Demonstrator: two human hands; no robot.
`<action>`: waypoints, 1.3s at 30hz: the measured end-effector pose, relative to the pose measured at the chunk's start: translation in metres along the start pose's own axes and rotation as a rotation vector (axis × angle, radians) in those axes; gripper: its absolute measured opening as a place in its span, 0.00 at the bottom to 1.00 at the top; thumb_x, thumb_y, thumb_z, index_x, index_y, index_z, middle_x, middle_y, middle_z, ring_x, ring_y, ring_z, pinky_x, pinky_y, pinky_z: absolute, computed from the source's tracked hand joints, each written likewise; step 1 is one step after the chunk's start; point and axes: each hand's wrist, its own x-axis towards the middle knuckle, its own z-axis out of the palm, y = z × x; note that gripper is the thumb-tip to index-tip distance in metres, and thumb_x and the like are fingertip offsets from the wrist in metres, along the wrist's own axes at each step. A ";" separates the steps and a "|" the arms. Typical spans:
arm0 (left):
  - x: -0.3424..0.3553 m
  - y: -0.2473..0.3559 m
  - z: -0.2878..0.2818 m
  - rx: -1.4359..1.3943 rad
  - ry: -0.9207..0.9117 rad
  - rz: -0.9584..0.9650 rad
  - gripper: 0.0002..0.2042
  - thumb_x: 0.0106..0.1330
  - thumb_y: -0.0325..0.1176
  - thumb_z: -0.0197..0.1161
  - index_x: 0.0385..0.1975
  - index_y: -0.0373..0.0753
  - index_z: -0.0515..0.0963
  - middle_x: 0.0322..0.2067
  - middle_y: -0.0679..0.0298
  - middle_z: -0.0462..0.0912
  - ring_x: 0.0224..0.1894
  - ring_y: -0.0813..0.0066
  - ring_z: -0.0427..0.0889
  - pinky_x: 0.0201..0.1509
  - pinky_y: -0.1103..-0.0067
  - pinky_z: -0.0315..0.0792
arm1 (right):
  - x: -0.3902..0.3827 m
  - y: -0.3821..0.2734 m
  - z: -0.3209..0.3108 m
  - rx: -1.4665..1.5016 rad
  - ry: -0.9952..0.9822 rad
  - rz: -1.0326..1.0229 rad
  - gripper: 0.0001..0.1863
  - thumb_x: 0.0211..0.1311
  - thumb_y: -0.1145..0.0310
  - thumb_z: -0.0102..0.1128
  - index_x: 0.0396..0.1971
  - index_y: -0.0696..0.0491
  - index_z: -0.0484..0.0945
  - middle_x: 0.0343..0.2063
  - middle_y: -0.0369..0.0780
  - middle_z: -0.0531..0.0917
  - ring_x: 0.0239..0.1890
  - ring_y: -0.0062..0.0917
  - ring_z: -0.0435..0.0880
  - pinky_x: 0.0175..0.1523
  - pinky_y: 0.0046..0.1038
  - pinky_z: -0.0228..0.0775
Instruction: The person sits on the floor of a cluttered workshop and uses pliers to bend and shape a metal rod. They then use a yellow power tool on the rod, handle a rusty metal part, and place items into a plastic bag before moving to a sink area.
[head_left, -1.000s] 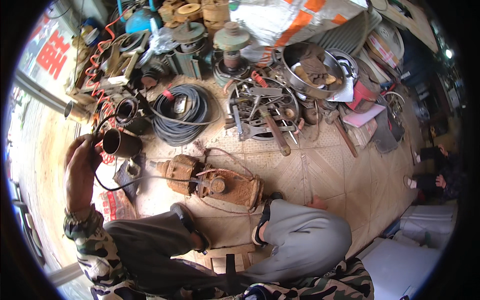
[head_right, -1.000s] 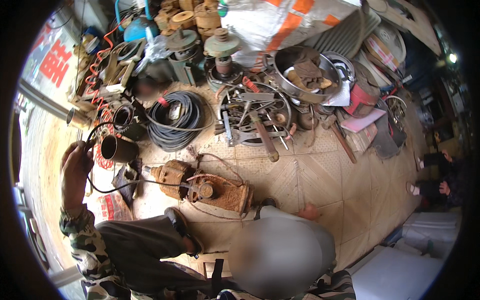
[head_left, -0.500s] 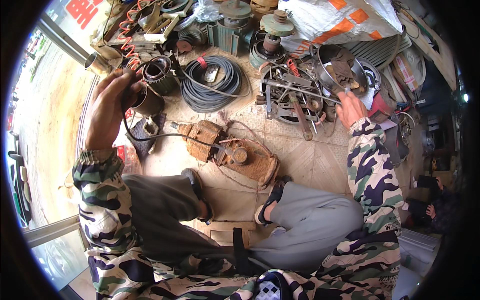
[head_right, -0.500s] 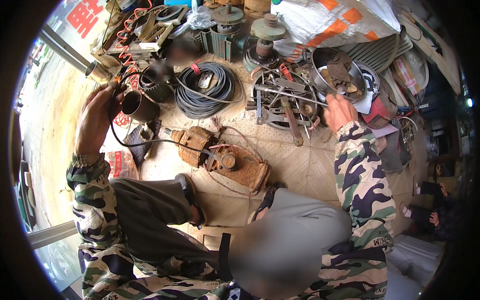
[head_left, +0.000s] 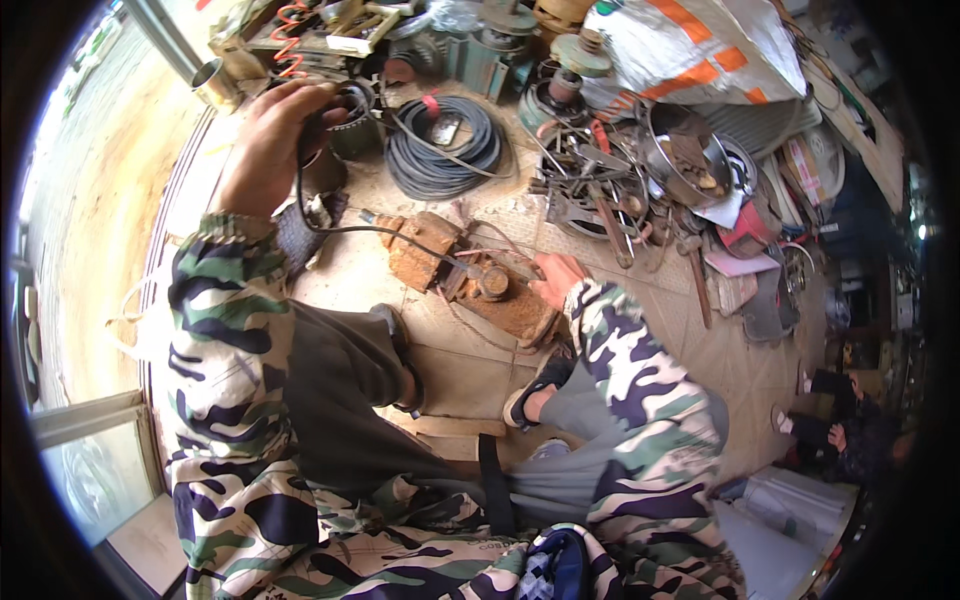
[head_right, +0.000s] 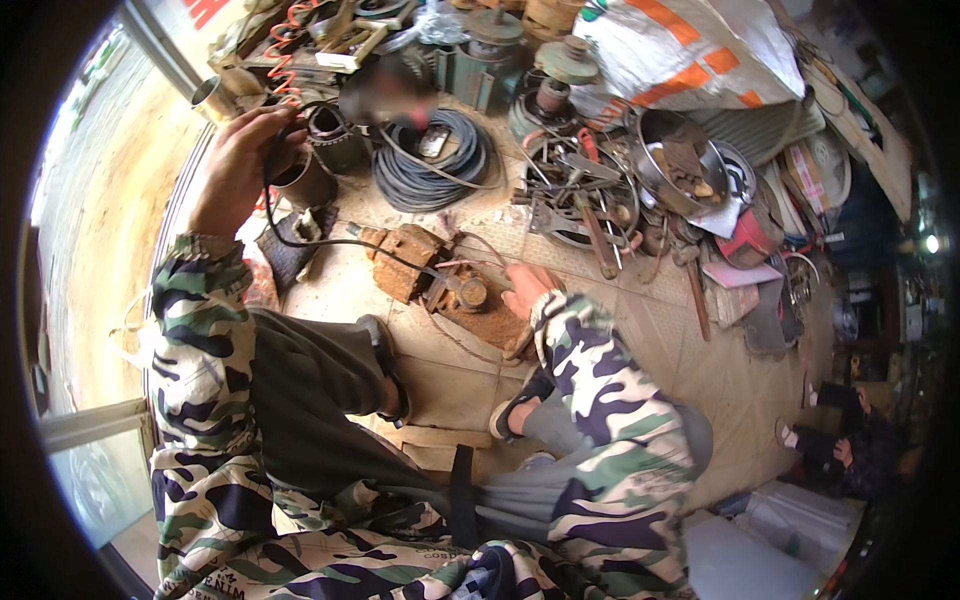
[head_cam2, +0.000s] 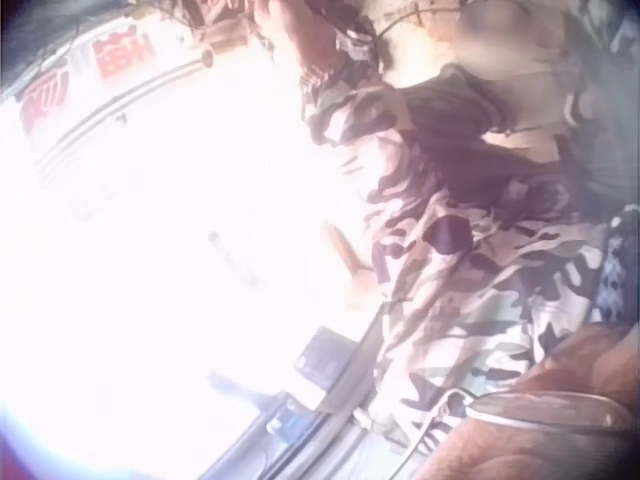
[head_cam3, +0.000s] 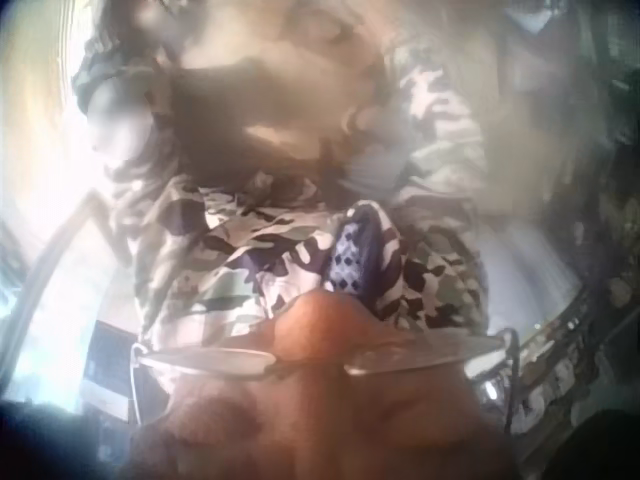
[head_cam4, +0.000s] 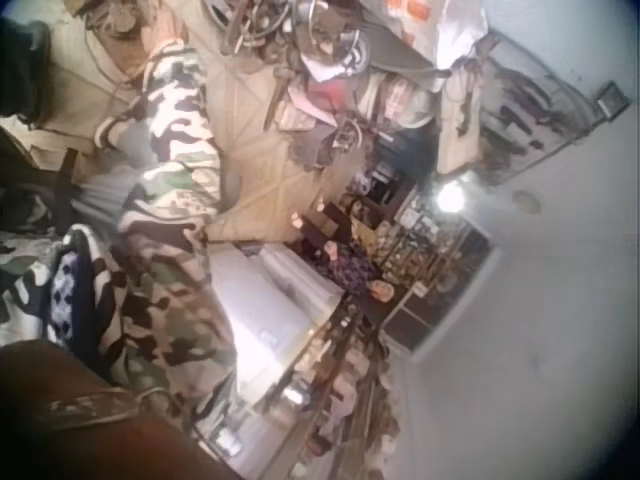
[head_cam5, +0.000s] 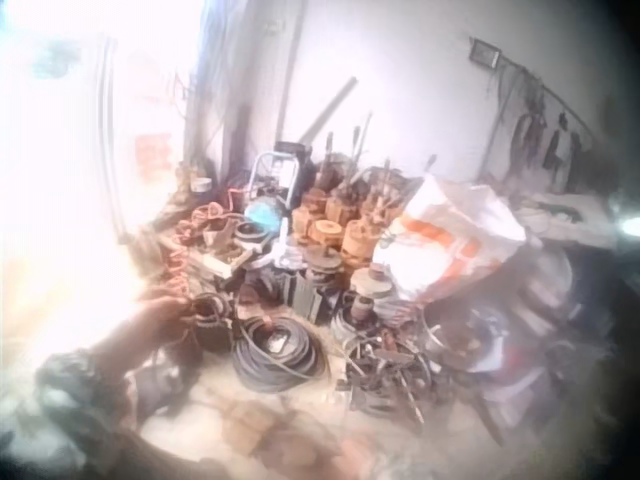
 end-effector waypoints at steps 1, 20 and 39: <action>0.004 -0.007 -0.008 0.046 0.011 0.021 0.08 0.66 0.33 0.59 0.40 0.37 0.78 0.33 0.68 0.83 0.33 0.83 0.82 0.30 0.88 0.67 | 0.001 0.001 0.021 0.115 0.098 0.043 0.21 0.52 0.63 0.64 0.44 0.57 0.77 0.39 0.55 0.81 0.45 0.52 0.80 0.50 0.44 0.72; 0.022 -0.237 -0.096 0.332 0.497 -0.550 0.23 0.66 0.50 0.56 0.34 0.30 0.77 0.28 0.58 0.80 0.31 0.64 0.80 0.35 0.69 0.73 | -0.023 0.075 0.180 0.545 0.549 0.946 0.36 0.51 0.46 0.62 0.45 0.66 0.77 0.45 0.63 0.78 0.52 0.54 0.75 0.55 0.44 0.66; 0.026 -0.371 -0.136 -0.834 0.735 -0.985 0.50 0.56 0.58 0.65 0.72 0.46 0.42 0.72 0.53 0.46 0.74 0.55 0.44 0.75 0.63 0.39 | -0.053 0.039 0.285 1.718 0.478 0.918 0.13 0.60 0.64 0.63 0.38 0.56 0.73 0.30 0.43 0.82 0.28 0.32 0.82 0.34 0.36 0.75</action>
